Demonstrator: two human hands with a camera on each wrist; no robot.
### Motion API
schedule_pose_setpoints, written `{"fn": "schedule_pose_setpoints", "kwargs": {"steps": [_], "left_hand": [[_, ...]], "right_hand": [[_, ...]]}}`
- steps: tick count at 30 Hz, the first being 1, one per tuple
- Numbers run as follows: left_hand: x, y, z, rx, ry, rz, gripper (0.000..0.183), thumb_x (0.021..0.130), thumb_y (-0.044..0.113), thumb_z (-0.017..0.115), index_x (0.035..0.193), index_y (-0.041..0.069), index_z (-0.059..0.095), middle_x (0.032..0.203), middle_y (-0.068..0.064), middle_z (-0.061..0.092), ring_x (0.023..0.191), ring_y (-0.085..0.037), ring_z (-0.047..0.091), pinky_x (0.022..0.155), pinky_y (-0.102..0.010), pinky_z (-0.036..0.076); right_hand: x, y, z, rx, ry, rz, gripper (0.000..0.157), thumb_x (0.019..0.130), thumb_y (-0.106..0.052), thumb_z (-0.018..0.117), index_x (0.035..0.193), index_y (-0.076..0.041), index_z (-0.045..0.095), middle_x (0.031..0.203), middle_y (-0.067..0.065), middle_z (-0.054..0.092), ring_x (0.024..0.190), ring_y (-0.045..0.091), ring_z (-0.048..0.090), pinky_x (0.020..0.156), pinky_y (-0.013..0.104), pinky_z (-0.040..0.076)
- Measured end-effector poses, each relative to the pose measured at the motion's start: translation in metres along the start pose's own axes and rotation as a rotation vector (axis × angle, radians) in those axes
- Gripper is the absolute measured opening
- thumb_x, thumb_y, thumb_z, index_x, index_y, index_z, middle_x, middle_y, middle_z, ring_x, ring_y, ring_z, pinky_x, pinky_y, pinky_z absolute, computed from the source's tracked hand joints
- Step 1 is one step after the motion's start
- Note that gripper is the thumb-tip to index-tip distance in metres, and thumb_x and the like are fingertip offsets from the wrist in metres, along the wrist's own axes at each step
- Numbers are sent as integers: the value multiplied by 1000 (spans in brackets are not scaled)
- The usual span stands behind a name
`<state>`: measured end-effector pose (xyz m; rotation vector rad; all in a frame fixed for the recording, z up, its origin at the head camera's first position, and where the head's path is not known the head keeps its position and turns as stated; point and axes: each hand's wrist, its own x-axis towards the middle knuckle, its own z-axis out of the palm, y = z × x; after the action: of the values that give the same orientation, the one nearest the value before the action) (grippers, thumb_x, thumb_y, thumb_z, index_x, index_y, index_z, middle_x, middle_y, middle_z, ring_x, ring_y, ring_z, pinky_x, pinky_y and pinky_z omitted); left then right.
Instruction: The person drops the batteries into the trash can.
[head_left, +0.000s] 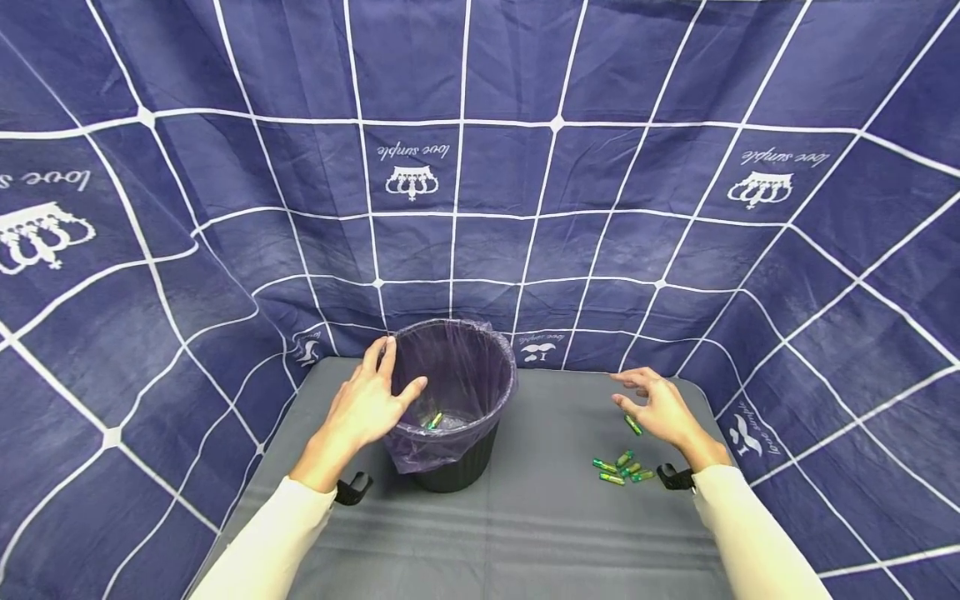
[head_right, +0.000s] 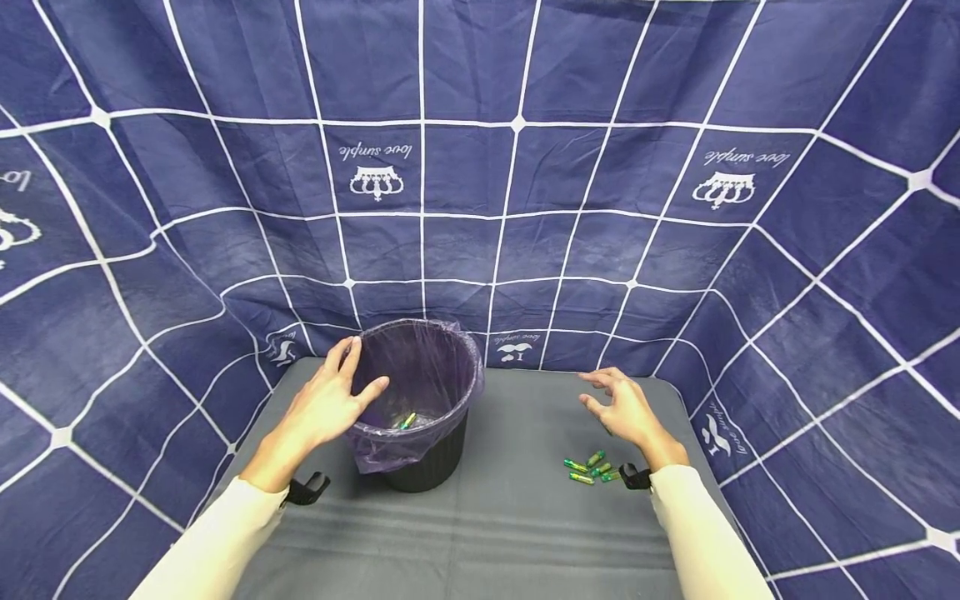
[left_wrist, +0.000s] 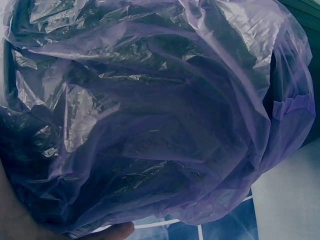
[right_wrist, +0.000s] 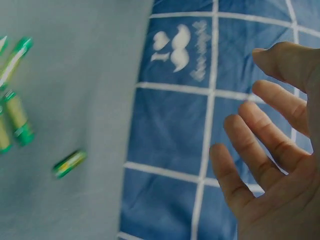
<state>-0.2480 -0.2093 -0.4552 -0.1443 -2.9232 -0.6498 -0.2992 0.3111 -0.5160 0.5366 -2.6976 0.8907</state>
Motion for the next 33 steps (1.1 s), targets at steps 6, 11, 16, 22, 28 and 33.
{"fn": "schedule_pose_setpoints", "kwargs": {"steps": [6,11,16,22,28,33], "left_hand": [[1,1,-1,5,12,10,100,115,66,59,185,3,26,191,-20,26,161,-59,53,118,-83,49],[2,2,-1,1,1,2,101,115,67,58,186,4,24,192,-20,25,164,-58,50,121,-84,47],[1,1,-1,3,0,-7,100,115,66,59,186,4,24,192,-20,25,165,-58,49,121,-85,46],[1,2,-3,3,-13,-7,101,115,67,58,186,5,22,193,-19,23,166,-58,48,123,-86,44],[0,3,-2,7,-17,-13,101,115,66,59,186,4,23,193,-20,23,166,-58,47,124,-85,45],[-2,2,-1,10,-4,-14,100,115,66,59,186,4,24,193,-20,24,164,-58,50,123,-82,47]], "right_hand": [[-30,30,3,-7,11,58,38,100,-5,91,136,1,82,132,24,80,119,49,81,100,67,67],[-59,50,9,-2,-24,134,42,99,-8,93,138,0,82,134,26,78,119,48,81,99,63,68],[-88,63,23,24,-63,183,45,98,-11,94,140,1,81,135,27,77,119,48,80,96,57,70],[-116,72,43,33,-38,206,44,94,-13,99,134,-4,84,130,20,79,115,42,80,91,43,72],[-130,80,56,49,18,164,36,87,-10,103,120,-12,88,117,10,81,103,12,80,85,30,70],[-135,85,62,47,46,128,34,83,-5,104,110,-15,88,108,2,81,97,-2,75,83,24,67]]}}
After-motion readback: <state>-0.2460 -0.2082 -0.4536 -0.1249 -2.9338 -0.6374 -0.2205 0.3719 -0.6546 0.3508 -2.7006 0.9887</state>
